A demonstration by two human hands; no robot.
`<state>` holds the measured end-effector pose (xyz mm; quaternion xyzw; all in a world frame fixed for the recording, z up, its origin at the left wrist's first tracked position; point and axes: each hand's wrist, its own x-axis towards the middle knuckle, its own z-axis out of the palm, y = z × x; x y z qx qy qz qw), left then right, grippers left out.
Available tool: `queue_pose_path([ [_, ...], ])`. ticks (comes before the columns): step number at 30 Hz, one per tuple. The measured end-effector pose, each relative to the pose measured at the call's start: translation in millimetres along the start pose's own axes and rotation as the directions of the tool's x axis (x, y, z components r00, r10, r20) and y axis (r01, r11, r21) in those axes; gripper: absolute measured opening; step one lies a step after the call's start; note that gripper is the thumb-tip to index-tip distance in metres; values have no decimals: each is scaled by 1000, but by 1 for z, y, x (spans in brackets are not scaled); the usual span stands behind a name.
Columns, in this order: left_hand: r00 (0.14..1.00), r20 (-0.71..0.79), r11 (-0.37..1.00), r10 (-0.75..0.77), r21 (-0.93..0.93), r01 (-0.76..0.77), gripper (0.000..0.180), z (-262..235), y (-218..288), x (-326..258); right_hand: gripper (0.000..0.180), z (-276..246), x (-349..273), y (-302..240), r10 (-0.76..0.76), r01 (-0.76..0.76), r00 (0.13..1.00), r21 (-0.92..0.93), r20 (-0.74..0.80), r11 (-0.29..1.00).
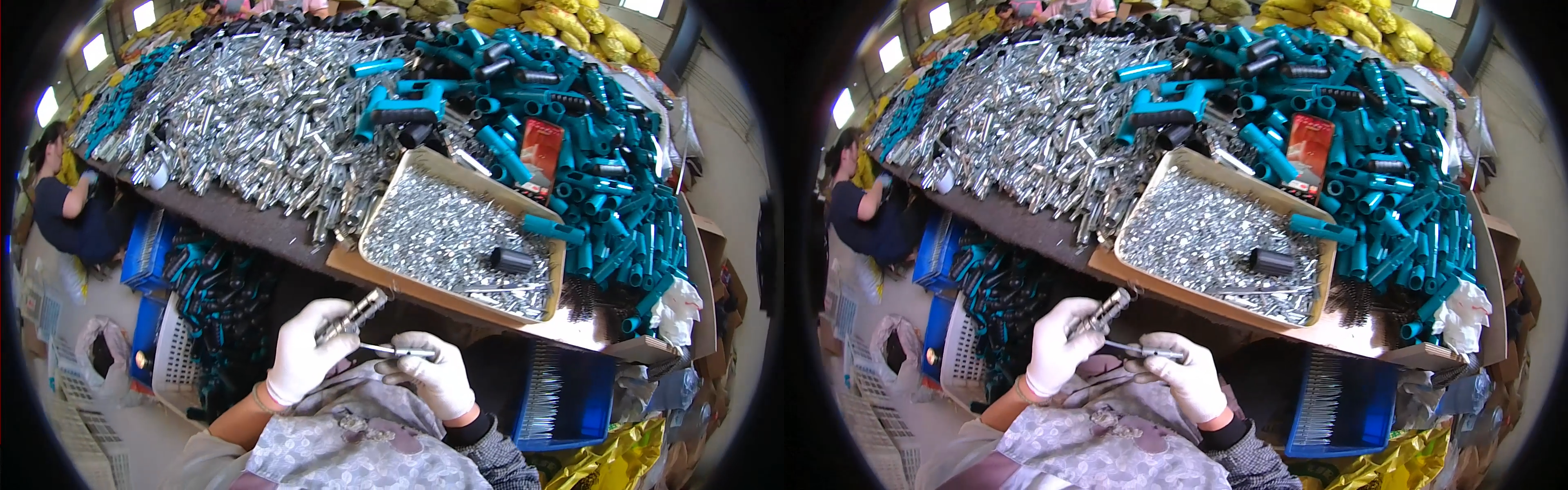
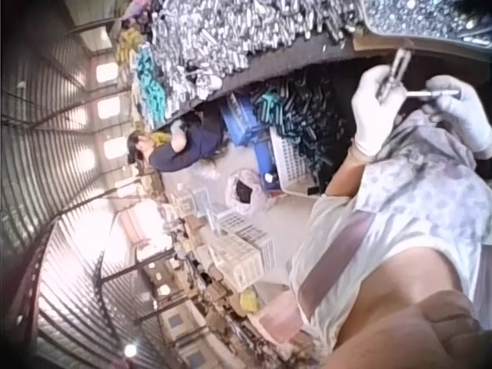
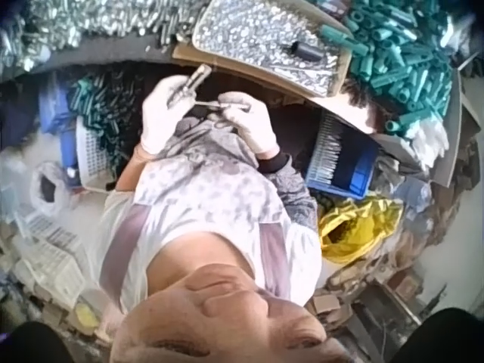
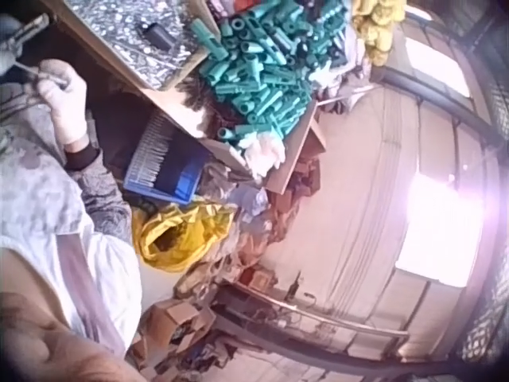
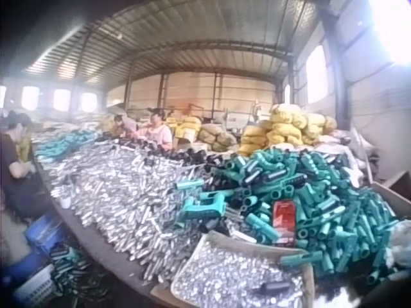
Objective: Assembling metal and plastic components into hand tools at a factory workbench.
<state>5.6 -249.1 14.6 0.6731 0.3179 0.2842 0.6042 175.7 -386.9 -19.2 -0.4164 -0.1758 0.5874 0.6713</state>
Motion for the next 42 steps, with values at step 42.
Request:
queue_pose_path([
  [42,870,338,845,359,279,-457,31,-13,-2,1,13,6,-15,-89,-145,72,989,-790,-22,609],
])
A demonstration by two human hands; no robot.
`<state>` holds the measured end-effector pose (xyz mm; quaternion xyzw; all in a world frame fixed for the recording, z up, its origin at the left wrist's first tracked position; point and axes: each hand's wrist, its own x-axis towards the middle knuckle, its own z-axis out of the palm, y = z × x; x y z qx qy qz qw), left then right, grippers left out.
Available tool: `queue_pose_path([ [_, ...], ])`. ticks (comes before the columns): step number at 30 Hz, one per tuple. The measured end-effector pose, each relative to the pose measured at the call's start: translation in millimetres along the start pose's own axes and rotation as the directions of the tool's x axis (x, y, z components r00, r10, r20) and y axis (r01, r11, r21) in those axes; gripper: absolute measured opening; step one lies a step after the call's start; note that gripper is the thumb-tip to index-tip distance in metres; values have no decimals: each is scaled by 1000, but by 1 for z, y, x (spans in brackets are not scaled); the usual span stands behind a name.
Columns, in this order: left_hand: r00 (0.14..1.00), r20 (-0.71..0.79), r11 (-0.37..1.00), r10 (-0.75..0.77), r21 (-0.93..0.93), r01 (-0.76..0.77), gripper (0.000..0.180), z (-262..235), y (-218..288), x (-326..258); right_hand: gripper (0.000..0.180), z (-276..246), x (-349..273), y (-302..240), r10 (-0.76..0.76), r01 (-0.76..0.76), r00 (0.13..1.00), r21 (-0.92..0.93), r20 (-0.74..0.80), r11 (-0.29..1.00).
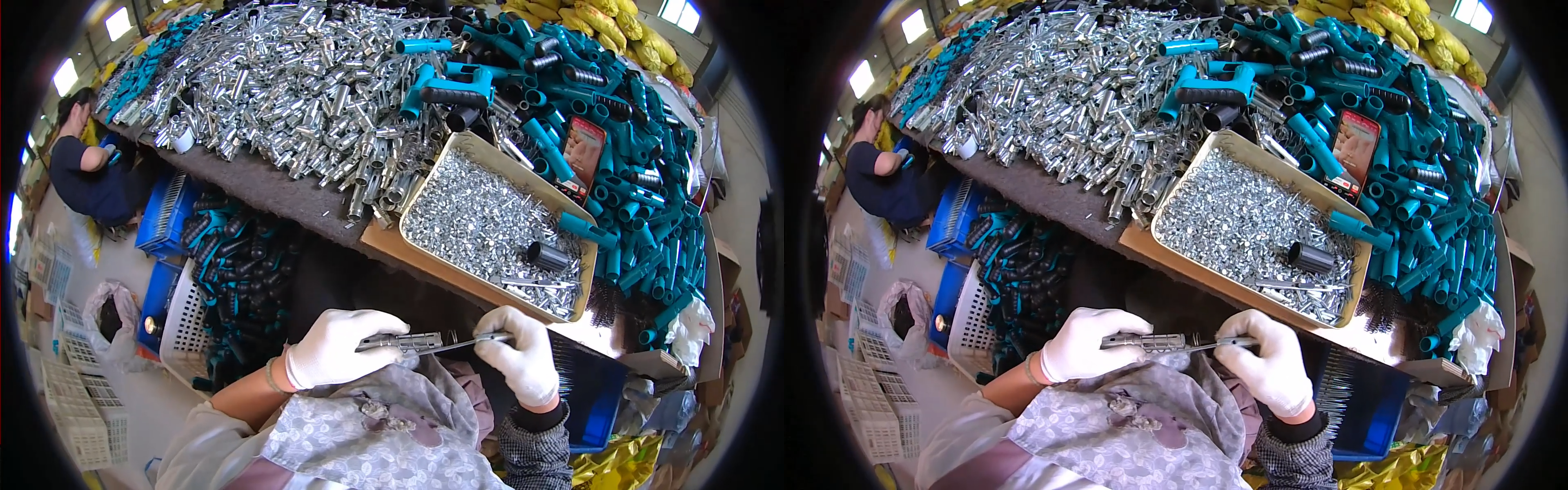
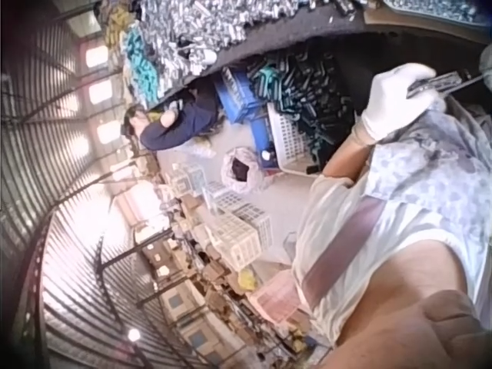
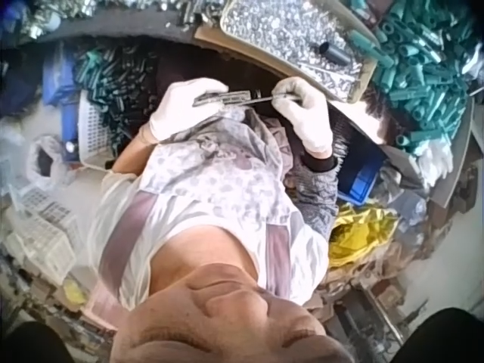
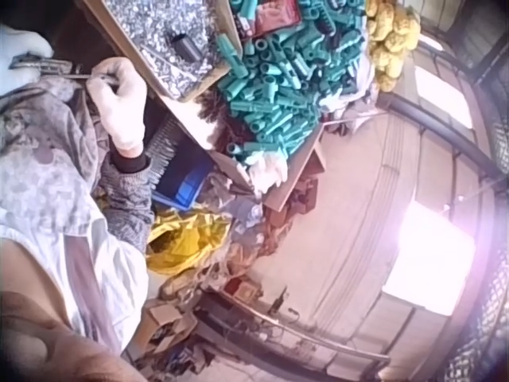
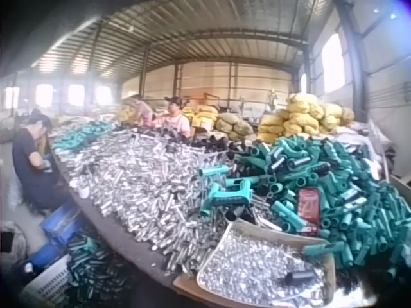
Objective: Assembling metal and plastic components into hand tools at a factory workbench.
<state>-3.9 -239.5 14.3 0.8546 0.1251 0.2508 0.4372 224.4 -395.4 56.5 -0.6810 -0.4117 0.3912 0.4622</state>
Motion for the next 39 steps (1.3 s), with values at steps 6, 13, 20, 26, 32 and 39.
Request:
queue_pose_path([
  [6,999,-22,999,-24,35,25,30,-8,-3,-4,12,-30,-11,-1,41,-37,978,24,-205,999],
  [13,998,31,999,49,-11,-49,23,-2,-2,1,14,-20,-11,3,13,-17,994,-33,-110,999],
  [20,997,78,999,24,-46,-20,30,-1,4,5,18,9,-5,4,-27,28,999,-36,29,999],
  [26,992,125,999,32,-48,-26,30,-3,2,5,20,3,-7,5,-62,68,996,-104,68,992],
  [32,994,69,995,80,-65,-76,28,3,1,8,21,8,-5,-1,-50,70,992,-171,120,983],
  [39,987,162,971,26,-238,13,29,3,-11,5,25,29,-11,11,-274,287,958,-252,85,924],
])
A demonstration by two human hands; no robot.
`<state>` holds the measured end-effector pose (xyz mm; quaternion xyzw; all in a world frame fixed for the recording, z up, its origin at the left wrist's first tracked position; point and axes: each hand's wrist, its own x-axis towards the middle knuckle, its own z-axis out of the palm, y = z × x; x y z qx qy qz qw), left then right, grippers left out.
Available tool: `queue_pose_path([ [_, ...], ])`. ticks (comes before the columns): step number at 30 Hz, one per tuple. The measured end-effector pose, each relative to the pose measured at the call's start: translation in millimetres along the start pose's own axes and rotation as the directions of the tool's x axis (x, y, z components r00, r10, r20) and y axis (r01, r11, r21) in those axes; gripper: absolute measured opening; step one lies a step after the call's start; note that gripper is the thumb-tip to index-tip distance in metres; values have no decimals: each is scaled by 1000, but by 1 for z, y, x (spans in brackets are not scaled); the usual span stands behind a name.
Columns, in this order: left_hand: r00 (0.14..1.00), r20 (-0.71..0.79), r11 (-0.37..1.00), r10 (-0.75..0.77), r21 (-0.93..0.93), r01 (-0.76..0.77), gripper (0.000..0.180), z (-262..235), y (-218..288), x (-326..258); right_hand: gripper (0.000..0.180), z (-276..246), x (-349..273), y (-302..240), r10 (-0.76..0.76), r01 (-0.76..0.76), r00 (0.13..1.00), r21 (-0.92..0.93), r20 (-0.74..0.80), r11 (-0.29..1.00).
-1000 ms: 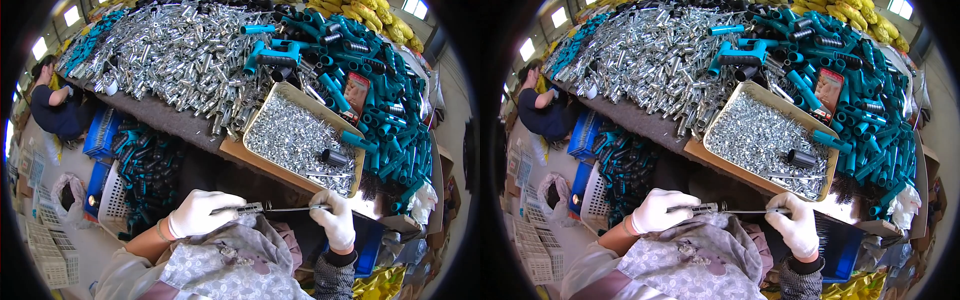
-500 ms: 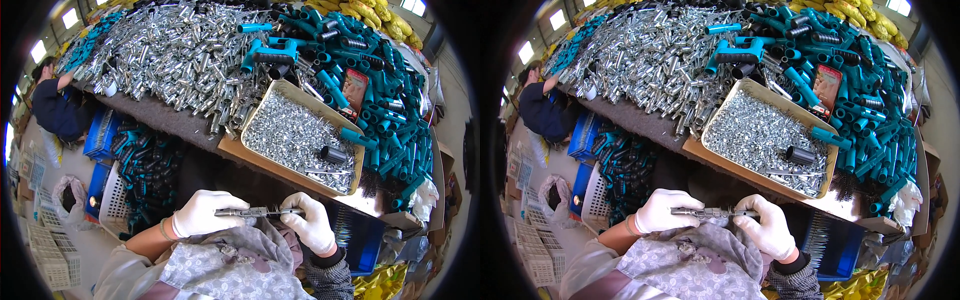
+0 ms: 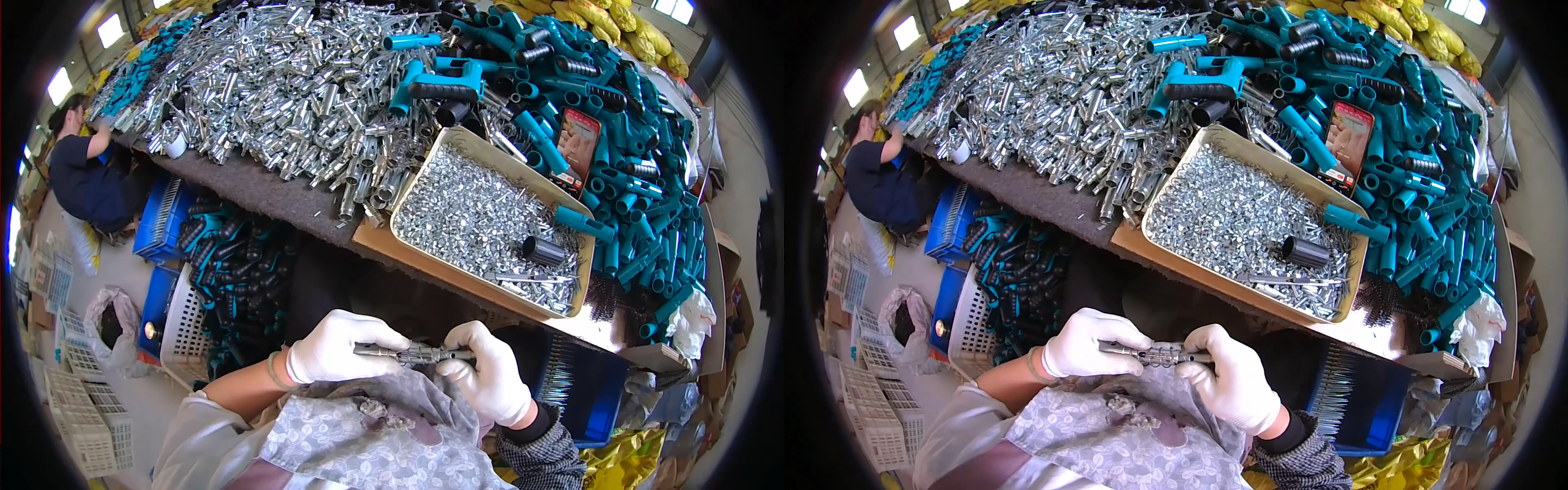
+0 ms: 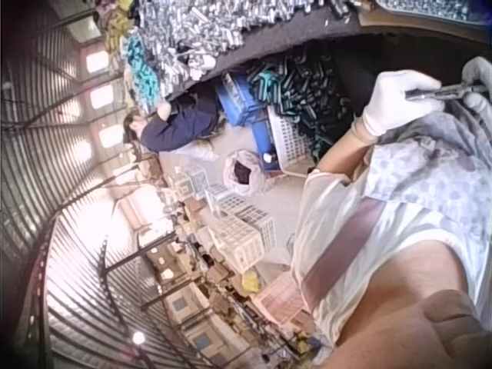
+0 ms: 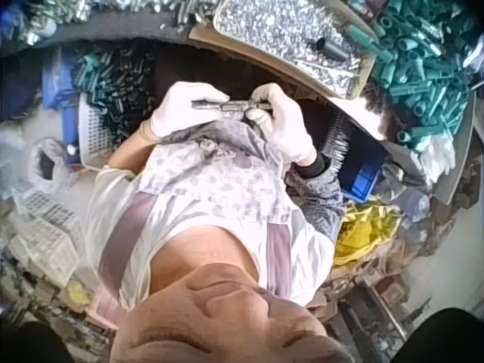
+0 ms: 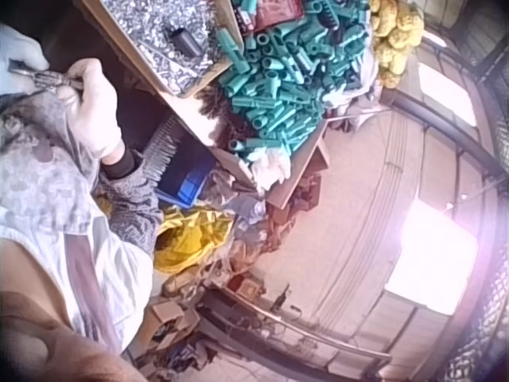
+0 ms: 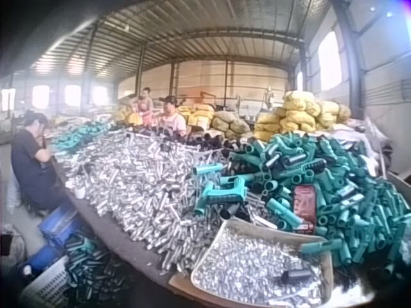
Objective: Assembling metal and plastic components into hand tools at a factory workbench.
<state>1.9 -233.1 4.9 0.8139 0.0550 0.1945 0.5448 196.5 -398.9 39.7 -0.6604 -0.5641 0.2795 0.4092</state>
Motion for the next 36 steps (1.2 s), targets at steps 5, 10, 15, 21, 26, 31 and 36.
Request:
queue_pose_path([
  [5,999,-23,999,36,15,-36,29,5,-3,2,30,-1,4,3,-170,165,985,-178,-10,970],
  [10,994,-107,1000,-16,25,19,29,7,4,4,25,-15,4,3,-203,206,972,16,-118,978],
  [15,988,-150,997,39,68,-29,30,10,6,9,13,-5,-8,11,54,100,935,404,-351,909],
  [21,981,-184,987,60,158,-30,32,13,12,9,21,9,-8,12,-131,180,953,161,-275,971],
  [26,979,-186,982,83,182,-48,31,13,11,8,24,10,-11,14,-119,160,963,161,-240,974],
  [31,986,-169,980,-5,197,39,28,13,17,11,25,-6,-8,10,-161,180,974,111,-159,978],
  [36,978,-211,981,5,189,36,31,12,9,8,20,-69,-5,26,-215,61,830,-299,-515,952],
])
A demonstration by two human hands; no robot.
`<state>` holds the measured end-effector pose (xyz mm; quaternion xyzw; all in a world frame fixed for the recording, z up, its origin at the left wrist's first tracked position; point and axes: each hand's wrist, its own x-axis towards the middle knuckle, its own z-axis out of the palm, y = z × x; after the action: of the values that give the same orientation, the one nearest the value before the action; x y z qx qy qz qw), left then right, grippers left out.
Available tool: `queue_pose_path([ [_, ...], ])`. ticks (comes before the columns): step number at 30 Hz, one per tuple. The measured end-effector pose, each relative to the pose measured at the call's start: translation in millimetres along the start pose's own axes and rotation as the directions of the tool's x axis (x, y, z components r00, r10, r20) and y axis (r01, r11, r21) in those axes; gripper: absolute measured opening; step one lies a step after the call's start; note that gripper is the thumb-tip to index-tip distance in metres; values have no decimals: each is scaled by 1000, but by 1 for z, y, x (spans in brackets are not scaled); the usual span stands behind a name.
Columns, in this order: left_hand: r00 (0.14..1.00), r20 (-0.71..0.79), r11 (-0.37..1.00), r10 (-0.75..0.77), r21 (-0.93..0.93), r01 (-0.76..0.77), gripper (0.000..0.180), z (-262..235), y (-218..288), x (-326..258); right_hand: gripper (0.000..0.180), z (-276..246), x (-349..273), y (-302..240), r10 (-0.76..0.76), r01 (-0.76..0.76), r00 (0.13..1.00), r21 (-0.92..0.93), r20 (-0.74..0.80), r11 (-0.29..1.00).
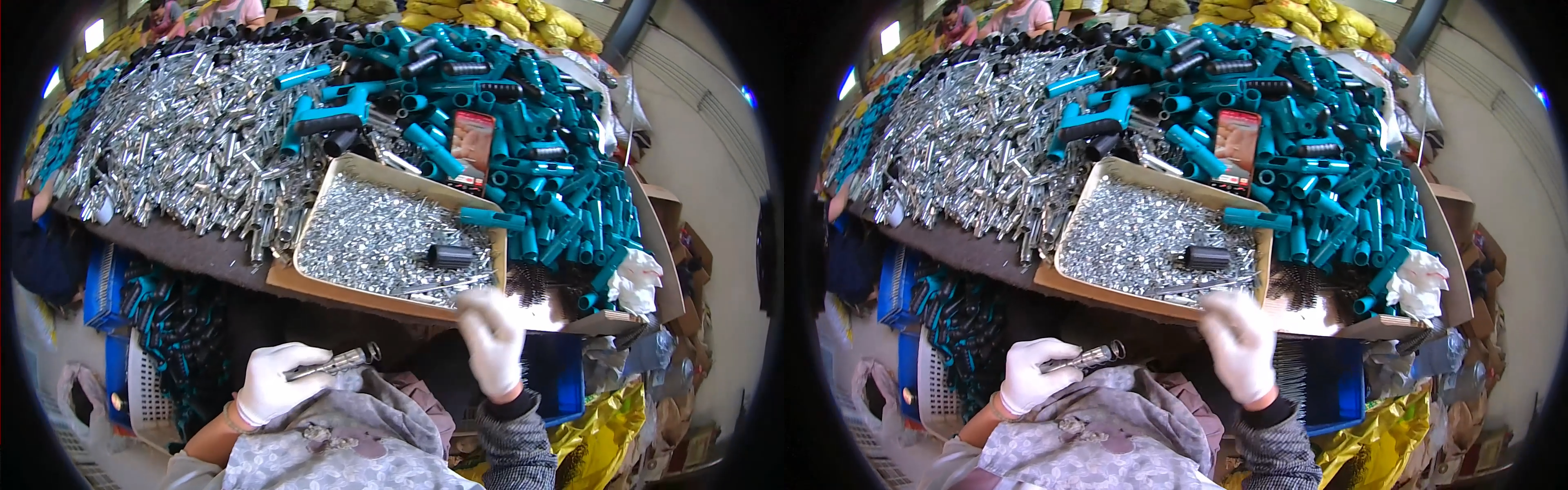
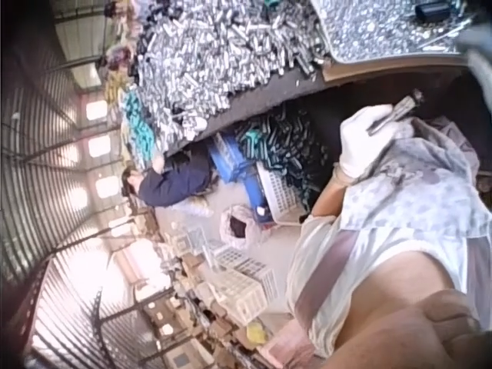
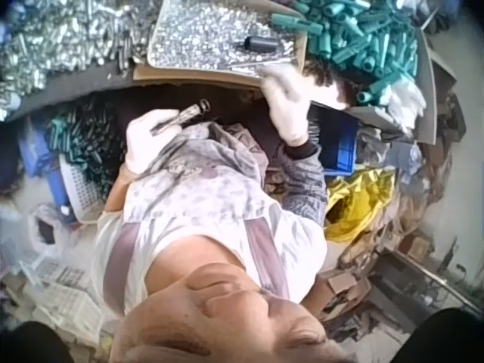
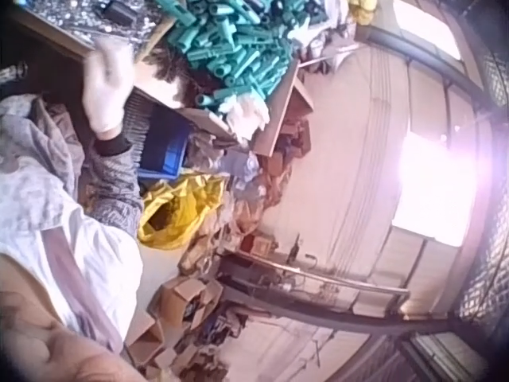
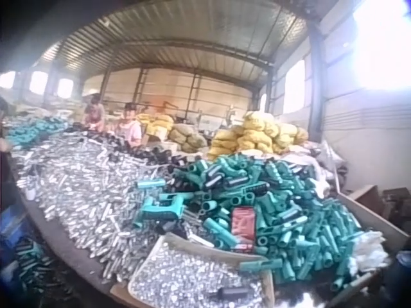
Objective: Assembling metal and plastic components into hand tools at a factory workbench.
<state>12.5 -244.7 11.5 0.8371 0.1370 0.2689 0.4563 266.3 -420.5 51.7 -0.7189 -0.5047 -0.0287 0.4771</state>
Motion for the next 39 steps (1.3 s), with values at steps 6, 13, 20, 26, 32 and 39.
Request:
queue_pose_path([
  [6,998,38,996,-50,-70,53,30,10,1,2,18,-57,55,95,-159,-10,952,-549,-260,836],
  [13,999,15,997,-35,-75,36,30,10,5,2,14,-16,145,89,-318,214,945,-597,-72,773],
  [20,1000,5,1000,12,-1,-12,30,4,11,4,33,48,221,87,-2,7,1000,-903,6,430],
  [26,999,-24,999,31,9,-30,31,-1,5,4,24,22,219,68,-186,72,982,-828,-39,555],
  [32,999,-32,1000,10,-25,-11,29,-5,-1,2,24,-24,148,-31,-32,7,991,-186,-131,982],
  [39,948,189,921,255,-346,-179,31,-7,4,6,30,23,5,-22,452,-688,724,498,521,528],
])
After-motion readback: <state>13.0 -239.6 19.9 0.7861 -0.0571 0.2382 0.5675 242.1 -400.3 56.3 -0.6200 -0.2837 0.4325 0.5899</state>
